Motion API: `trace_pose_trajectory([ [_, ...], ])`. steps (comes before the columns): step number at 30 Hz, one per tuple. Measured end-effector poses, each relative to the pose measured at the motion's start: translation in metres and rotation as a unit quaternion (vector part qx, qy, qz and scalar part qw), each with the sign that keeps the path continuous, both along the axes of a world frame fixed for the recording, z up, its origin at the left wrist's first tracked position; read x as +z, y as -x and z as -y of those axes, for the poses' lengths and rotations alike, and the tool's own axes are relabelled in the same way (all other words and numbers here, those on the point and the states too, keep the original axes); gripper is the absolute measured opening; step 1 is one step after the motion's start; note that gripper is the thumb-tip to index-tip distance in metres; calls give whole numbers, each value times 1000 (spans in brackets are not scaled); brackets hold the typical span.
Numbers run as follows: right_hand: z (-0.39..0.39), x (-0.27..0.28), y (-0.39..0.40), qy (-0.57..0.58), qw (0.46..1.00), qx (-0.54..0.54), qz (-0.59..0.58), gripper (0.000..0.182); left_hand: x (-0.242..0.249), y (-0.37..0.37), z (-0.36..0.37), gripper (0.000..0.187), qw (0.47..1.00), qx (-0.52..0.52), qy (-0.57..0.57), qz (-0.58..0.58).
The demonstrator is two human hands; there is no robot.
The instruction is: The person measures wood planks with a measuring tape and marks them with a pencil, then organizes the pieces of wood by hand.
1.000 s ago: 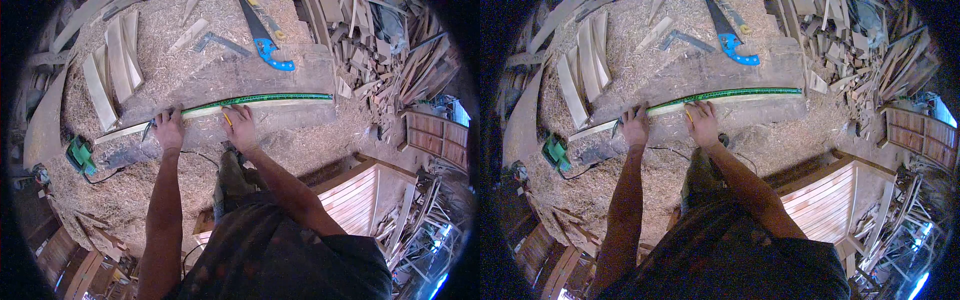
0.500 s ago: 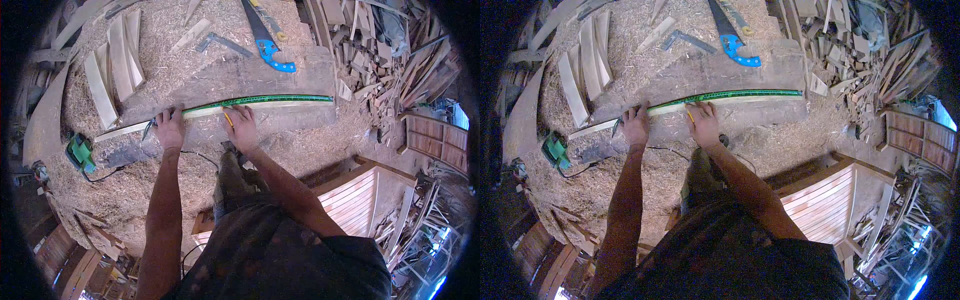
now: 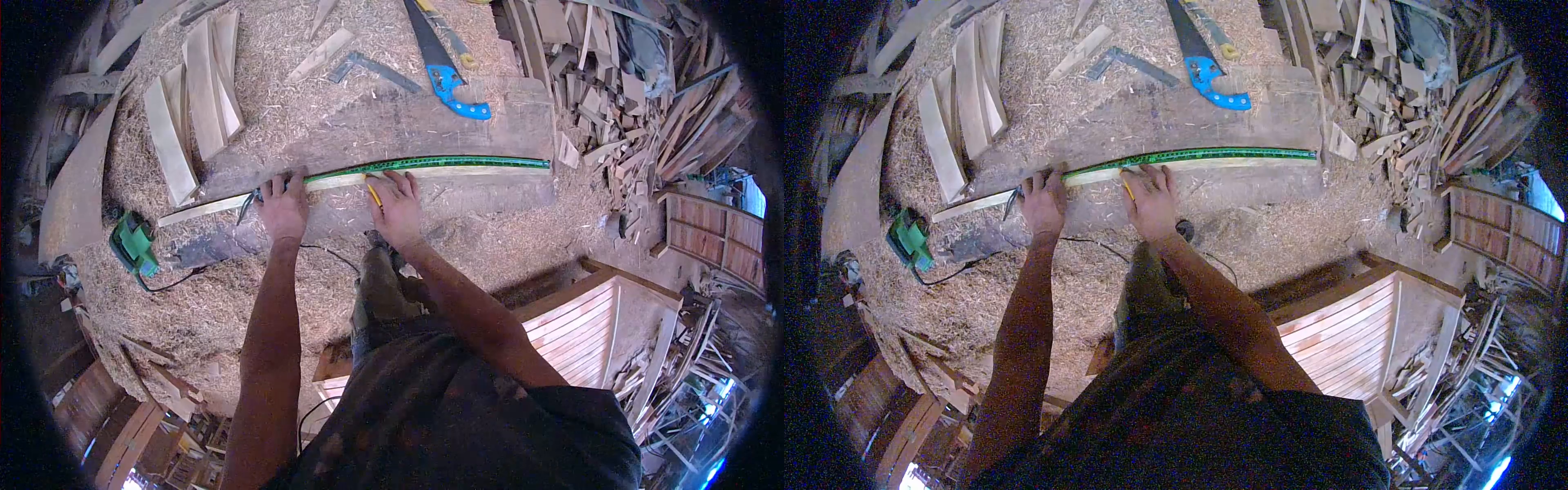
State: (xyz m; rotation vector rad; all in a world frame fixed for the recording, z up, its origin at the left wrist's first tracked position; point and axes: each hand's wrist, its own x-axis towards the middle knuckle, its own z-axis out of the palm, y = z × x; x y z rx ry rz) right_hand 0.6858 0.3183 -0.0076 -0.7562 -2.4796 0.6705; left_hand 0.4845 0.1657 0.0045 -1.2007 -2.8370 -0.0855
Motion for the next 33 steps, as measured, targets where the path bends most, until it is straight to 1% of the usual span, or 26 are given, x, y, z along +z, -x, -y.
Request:
trace_pose_trajectory([
  [7,0,-10,2,-6,1000,-5,-20,41,-4,1,0,47,1000,4,-2,0],
  [10,0,-11,2,-10,1000,-3,-19,41,-4,1,2,46,1000,-7,-17,-4],
  [13,2,-6,3,3,1000,-1,-12,40,-4,1,0,43,1000,-8,-6,-24],
  [16,3,-1,6,2,1000,28,-12,39,-4,1,-1,42,1000,-1,-15,-18],
  [19,7,0,10,14,1000,12,11,39,-1,0,0,43,1000,0,-13,-11],
  [22,7,0,10,21,999,17,-18,37,-2,0,-1,45,1000,1,-9,-16],
  [25,7,-1,11,23,1000,14,-13,37,-1,0,0,44,1000,-2,-14,-6],
  [28,8,1,12,21,999,16,-18,37,-2,0,-1,45,1000,11,16,-9],
  [33,9,2,18,20,999,25,-15,37,-3,0,0,44,1000,6,1,-3],
])
